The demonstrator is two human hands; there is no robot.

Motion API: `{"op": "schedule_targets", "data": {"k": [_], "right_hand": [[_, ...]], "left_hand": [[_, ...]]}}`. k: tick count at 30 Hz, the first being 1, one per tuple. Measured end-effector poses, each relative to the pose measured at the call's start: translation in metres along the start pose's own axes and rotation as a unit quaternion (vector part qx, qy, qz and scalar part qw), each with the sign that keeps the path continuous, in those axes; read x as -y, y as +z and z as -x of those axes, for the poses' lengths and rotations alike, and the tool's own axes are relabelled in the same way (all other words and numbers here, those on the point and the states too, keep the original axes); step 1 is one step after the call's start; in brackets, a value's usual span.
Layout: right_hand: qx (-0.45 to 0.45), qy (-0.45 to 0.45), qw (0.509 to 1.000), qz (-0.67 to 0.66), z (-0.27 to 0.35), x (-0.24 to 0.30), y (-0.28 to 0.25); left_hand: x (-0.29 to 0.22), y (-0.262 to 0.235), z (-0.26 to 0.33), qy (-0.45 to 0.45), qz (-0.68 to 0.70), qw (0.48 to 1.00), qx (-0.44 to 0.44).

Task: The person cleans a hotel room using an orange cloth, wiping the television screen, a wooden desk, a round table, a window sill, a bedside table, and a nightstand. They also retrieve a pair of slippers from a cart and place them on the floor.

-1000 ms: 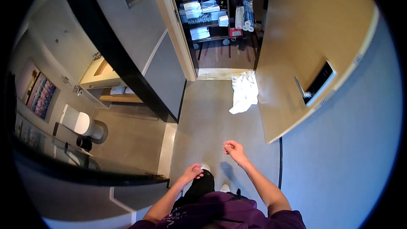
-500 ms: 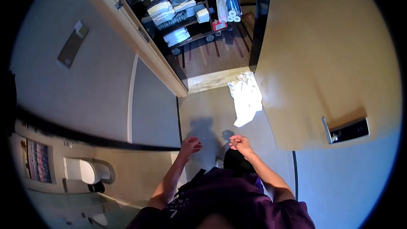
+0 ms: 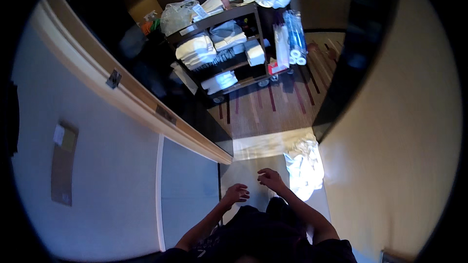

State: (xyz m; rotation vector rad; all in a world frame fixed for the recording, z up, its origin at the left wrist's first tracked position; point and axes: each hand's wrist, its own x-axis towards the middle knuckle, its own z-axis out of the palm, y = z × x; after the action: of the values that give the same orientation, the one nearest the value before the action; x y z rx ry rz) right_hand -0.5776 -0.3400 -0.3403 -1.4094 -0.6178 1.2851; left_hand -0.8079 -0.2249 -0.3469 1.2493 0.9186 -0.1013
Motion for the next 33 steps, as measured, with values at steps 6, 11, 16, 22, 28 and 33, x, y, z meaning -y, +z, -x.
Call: {"op": "schedule_targets", "data": {"k": [6,11,16,22,28,33], "right_hand": [[0.097,-0.071,0.991,0.053,-0.177,0.096,-0.015],[0.094,-0.095,0.985,0.107,-0.324,0.185,-0.014],[0.119,-0.038,0.992,0.026,-0.442,0.282,0.003],[0.006,-0.161,0.985,0.061,-0.618,0.356,0.017],[-0.111,-0.212,0.956,0.170,-0.786,0.419,0.038],[-0.231,-0.141,0.900,0.341,-0.884,0.447,0.031]], "left_hand": [[-0.050,-0.058,-0.070,-0.026,0.021,0.997,-0.070],[-0.120,-0.104,-0.123,-0.073,0.123,0.987,-0.069],[-0.200,-0.153,-0.181,0.005,0.146,0.984,-0.101],[-0.234,-0.207,-0.229,0.008,0.187,0.974,-0.129],[-0.246,-0.208,-0.227,-0.017,0.248,0.943,-0.221],[-0.264,-0.185,-0.238,-0.069,0.312,0.892,-0.319]]}}
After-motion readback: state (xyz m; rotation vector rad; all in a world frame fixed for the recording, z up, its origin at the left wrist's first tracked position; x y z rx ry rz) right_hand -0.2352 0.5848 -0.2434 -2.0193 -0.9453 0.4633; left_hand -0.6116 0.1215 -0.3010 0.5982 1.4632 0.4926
